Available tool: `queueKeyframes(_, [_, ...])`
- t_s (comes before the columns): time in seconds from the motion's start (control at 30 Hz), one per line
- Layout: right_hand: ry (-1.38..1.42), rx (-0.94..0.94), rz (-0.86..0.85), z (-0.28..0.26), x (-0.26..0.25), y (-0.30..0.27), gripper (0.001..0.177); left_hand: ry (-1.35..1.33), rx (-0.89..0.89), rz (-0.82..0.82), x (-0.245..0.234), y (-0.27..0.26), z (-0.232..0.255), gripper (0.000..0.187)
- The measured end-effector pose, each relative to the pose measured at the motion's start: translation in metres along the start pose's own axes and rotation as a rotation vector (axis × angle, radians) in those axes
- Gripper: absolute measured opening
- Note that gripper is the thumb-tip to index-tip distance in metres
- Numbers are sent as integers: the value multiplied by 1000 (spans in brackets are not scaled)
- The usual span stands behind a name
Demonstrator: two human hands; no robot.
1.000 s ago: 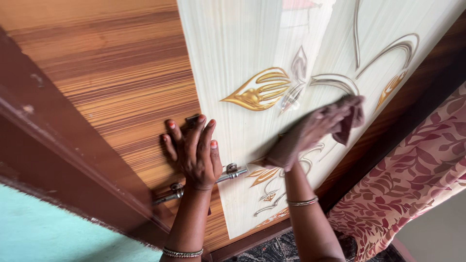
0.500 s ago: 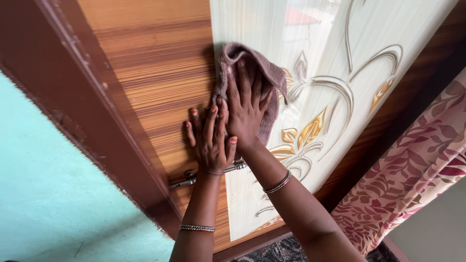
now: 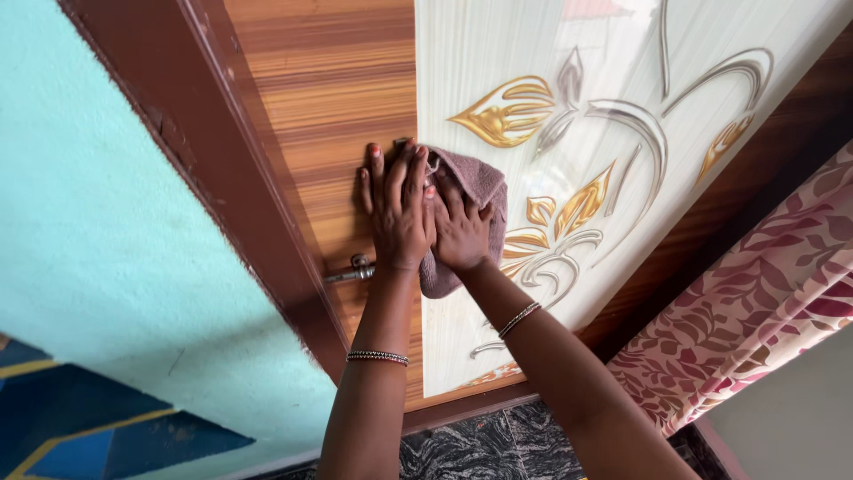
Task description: The person wipes the surface of a decorative door with a cloth, including the latch area and the wood-paneled edges.
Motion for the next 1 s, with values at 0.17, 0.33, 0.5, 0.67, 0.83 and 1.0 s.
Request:
queueKeyframes(0.17, [242,-296,-501,24,-7,9,62,1,-11,-11,-15,7,12,50])
queueKeyframes(0.33, [-355,-467,-646,97,-24,-12,60,-10,-54,-8,-33,9,26,45])
queueKeyframes(0.5, [-133,-492,-467,147,-39,-34,55,-2,-119,77,-38,12,48,50])
queueKeyframes(0.67, [-853,-986,556,126,-95,-61,64,5,-161,99,-35,13,53,55])
queueKeyframes(0.83, [-64,-1016,-420,97,-40,-105,62,47,-197,122,-27,14,51,54])
queueKeyframes(1.0, [16,-1078,-566,48,25,-162,52,91,-227,130,-26,11,49,52])
Point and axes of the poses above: each hand's wrist, its own y-axis towards the middle knuckle, its own x-axis out of the palm, z = x × y, the point moved 6 cm from there along y, towards the middle knuckle, and after that the axes turned 3 degrees about x, right-handed, at the moved point
